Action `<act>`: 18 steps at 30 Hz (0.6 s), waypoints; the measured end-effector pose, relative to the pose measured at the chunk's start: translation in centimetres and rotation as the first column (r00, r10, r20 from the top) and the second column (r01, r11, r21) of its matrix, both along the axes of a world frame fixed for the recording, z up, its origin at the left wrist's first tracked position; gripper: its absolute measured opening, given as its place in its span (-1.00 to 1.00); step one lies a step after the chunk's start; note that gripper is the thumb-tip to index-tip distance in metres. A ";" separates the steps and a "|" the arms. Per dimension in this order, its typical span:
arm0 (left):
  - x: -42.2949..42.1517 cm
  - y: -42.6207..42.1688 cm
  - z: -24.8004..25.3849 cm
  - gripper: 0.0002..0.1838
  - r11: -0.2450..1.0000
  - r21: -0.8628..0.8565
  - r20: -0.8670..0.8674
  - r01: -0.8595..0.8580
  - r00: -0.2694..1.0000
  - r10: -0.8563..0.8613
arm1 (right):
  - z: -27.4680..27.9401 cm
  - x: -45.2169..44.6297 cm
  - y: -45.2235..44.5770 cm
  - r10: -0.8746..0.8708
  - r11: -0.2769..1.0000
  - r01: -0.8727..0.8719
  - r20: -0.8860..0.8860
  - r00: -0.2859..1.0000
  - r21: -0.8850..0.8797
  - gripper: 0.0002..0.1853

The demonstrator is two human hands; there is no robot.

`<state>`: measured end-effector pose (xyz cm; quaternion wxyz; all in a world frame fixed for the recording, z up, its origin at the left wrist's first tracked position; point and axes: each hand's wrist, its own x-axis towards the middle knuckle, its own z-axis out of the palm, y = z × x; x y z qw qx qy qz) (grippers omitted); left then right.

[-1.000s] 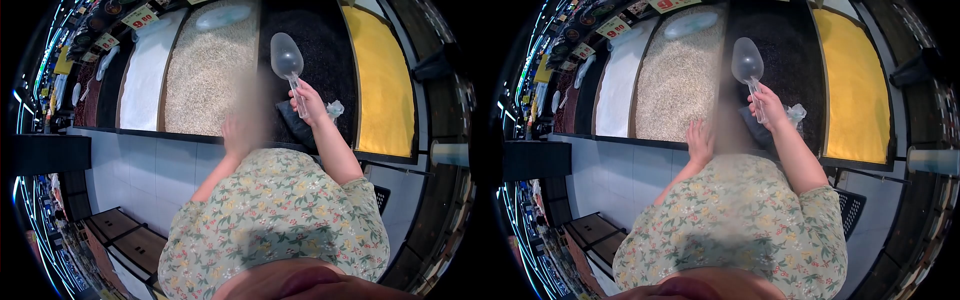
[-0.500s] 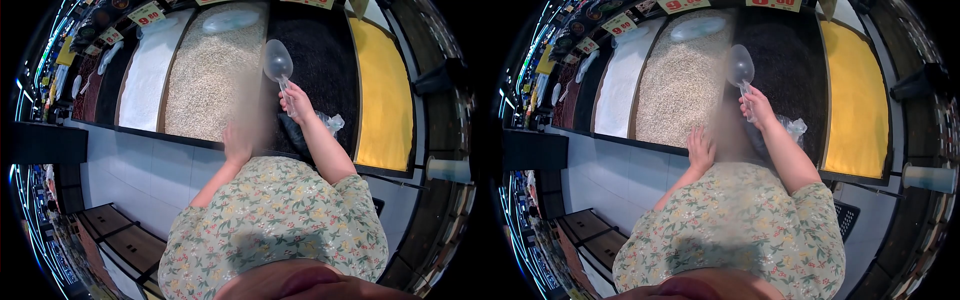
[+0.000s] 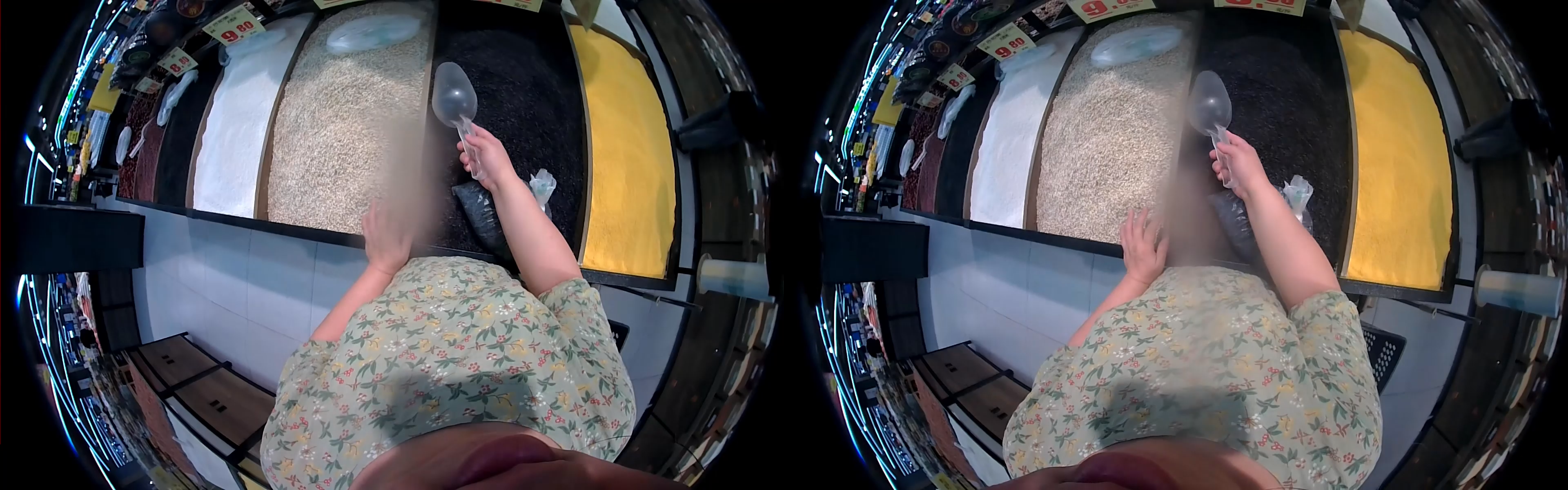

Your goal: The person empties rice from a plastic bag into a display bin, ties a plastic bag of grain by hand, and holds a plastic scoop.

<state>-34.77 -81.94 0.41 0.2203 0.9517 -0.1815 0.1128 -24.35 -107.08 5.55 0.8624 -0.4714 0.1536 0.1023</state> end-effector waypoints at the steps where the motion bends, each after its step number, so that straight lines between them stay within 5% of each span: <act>1: 0.0 0.0 -0.1 -0.50 1.000 0.003 0.001 0.002 1.000 -0.002 | 0.1 0.0 -0.3 -0.002 1.000 0.002 0.001 1.000 0.003 -0.55; 12: -0.1 0.2 -0.5 -0.52 1.000 0.006 0.001 0.015 1.000 -0.015 | 1.5 -3.3 -5.3 -0.233 0.963 0.225 0.037 0.972 0.151 -0.56; 18: -0.2 -0.3 0.4 -0.52 0.997 0.050 0.099 0.052 0.993 -0.057 | 3.0 -6.5 -6.0 -0.165 0.965 0.143 0.084 0.983 0.219 -0.52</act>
